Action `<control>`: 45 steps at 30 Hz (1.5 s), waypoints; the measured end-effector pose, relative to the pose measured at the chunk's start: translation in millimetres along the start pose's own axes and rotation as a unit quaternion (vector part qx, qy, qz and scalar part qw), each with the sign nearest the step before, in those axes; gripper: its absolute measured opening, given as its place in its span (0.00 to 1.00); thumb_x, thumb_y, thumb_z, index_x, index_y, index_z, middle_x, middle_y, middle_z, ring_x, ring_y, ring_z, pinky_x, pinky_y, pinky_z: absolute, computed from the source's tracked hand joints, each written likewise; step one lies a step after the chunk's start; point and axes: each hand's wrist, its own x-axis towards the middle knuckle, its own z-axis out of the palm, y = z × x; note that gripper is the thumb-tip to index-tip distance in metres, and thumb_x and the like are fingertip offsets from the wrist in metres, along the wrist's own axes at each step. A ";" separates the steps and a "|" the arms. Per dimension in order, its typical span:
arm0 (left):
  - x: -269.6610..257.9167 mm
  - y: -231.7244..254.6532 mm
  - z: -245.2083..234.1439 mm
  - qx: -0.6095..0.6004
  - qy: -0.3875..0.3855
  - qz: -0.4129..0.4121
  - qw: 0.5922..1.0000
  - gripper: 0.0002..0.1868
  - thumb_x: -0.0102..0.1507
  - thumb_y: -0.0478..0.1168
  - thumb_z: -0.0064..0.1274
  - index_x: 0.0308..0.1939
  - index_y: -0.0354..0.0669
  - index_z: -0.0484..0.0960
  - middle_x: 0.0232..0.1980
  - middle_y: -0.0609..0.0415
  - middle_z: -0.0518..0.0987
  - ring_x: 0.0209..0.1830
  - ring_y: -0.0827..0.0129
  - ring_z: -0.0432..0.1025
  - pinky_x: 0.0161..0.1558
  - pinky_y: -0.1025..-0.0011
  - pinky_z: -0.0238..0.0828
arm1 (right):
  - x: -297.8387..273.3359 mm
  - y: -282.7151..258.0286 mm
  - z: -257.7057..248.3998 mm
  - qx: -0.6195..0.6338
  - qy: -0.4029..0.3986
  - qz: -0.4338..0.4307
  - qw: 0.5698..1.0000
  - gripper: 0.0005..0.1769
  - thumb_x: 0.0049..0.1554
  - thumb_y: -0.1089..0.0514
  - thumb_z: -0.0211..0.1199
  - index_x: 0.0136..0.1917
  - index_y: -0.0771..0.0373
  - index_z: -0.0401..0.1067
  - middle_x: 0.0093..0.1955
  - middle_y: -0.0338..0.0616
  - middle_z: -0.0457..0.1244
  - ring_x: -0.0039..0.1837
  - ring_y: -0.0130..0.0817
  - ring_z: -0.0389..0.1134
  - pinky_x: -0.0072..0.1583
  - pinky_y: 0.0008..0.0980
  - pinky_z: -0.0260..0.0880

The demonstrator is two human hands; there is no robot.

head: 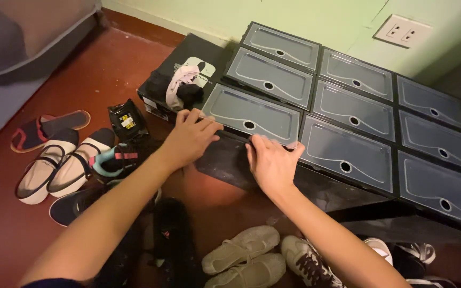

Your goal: Assembling and organizing plastic shoe storage containers on the bedroom floor.

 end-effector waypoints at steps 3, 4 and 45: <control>-5.0 3.2 12.8 0.009 0.006 -0.031 0.999 0.12 0.63 0.44 0.58 0.50 0.50 0.81 0.52 0.61 0.80 0.55 0.60 0.67 0.57 0.54 0.57 | 0.4 -1.3 -1.9 0.000 0.009 -0.006 1.000 0.07 0.61 0.51 0.62 0.44 0.53 0.69 0.37 0.34 0.66 0.42 0.36 0.69 0.55 0.56 0.52; -5.4 3.4 14.5 0.009 0.007 -0.031 0.999 0.12 0.63 0.44 0.58 0.50 0.50 0.81 0.52 0.61 0.80 0.55 0.60 0.67 0.57 0.54 0.57 | 0.2 -1.4 -0.7 -0.001 0.009 -0.006 1.000 0.07 0.61 0.51 0.62 0.44 0.53 0.69 0.37 0.34 0.66 0.42 0.36 0.69 0.55 0.56 0.52; 56.5 85.1 40.2 -0.061 -0.042 0.020 0.997 0.11 0.64 0.49 0.55 0.41 0.47 0.75 0.41 0.57 0.76 0.43 0.60 0.73 0.45 0.61 0.66 | -27.8 99.7 -42.3 0.163 -0.044 -0.082 0.982 0.16 0.52 0.53 0.70 0.55 0.49 0.79 0.55 0.37 0.70 0.57 0.32 0.70 0.71 0.56 0.51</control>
